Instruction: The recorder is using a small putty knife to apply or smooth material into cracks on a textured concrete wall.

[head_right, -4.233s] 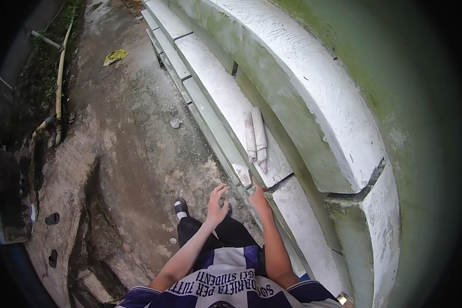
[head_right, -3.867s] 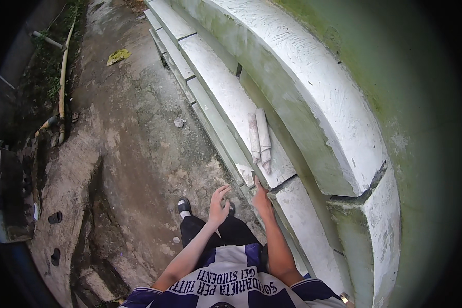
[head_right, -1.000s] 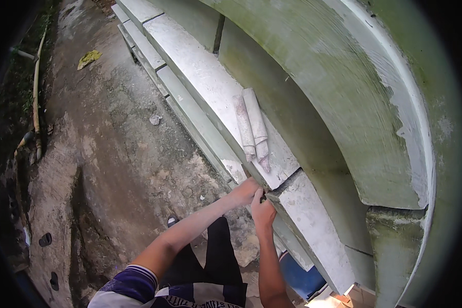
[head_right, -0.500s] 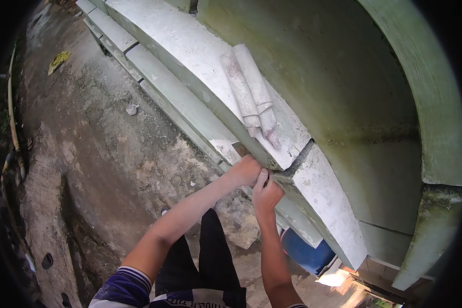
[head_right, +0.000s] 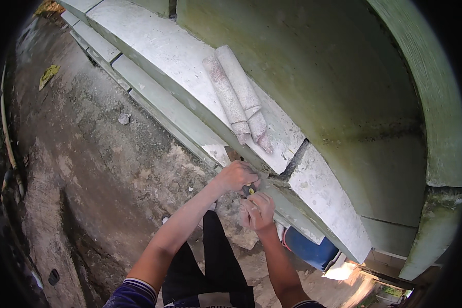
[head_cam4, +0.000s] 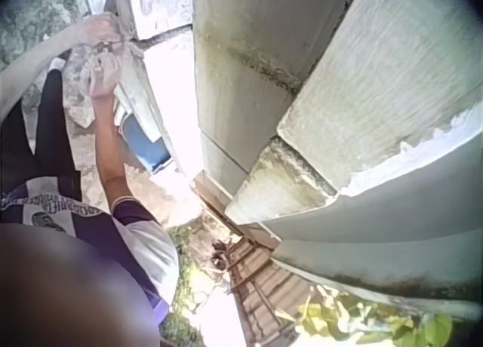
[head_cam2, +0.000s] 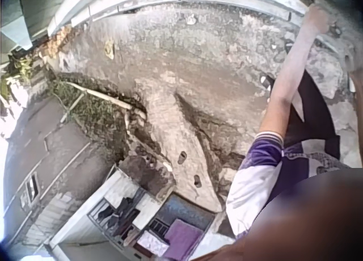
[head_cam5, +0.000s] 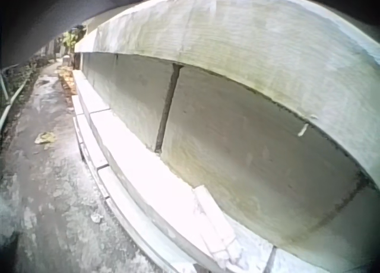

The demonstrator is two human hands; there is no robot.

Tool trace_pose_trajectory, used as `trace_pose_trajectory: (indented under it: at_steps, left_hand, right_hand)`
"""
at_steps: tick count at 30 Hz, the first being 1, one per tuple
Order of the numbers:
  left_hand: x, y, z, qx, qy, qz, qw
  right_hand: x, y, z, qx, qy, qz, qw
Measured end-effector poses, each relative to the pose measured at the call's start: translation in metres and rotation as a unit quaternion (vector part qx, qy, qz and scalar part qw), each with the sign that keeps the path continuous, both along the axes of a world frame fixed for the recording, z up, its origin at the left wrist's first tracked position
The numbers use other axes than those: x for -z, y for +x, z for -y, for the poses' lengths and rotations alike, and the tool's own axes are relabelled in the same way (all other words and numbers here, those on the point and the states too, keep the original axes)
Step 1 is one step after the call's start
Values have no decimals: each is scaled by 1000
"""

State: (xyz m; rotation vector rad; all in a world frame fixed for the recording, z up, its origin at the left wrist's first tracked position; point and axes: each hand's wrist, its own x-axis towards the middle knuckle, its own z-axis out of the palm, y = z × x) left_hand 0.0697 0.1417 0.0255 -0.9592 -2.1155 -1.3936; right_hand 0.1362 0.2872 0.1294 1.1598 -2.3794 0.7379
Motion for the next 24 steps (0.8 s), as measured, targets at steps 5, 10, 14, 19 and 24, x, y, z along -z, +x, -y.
trace_pose_trajectory:
  at_steps: [5, 10, 14, 19, 24]
  left_hand:
    - [-6, -1, 6, 28, 15, 5, 999]
    - [-5, -7, -1, -62, 35, 0, 997]
    - [-13, -6, 10, 10, -5, 75, 997]
    - [9, -13, 2, -55, 32, 20, 998]
    - [-3, -10, 15, -37, 37, 14, 999]
  right_hand:
    - [-9, 8, 8, -136, -66, -189, 970]
    - [8, -28, 29, -79, 36, -148, 985]
    - [-20, -7, 25, -144, -111, -248, 952]
    - [12, -44, 41, -79, 51, -152, 984]
    - [-30, 5, 37, -168, -160, -212, 950]
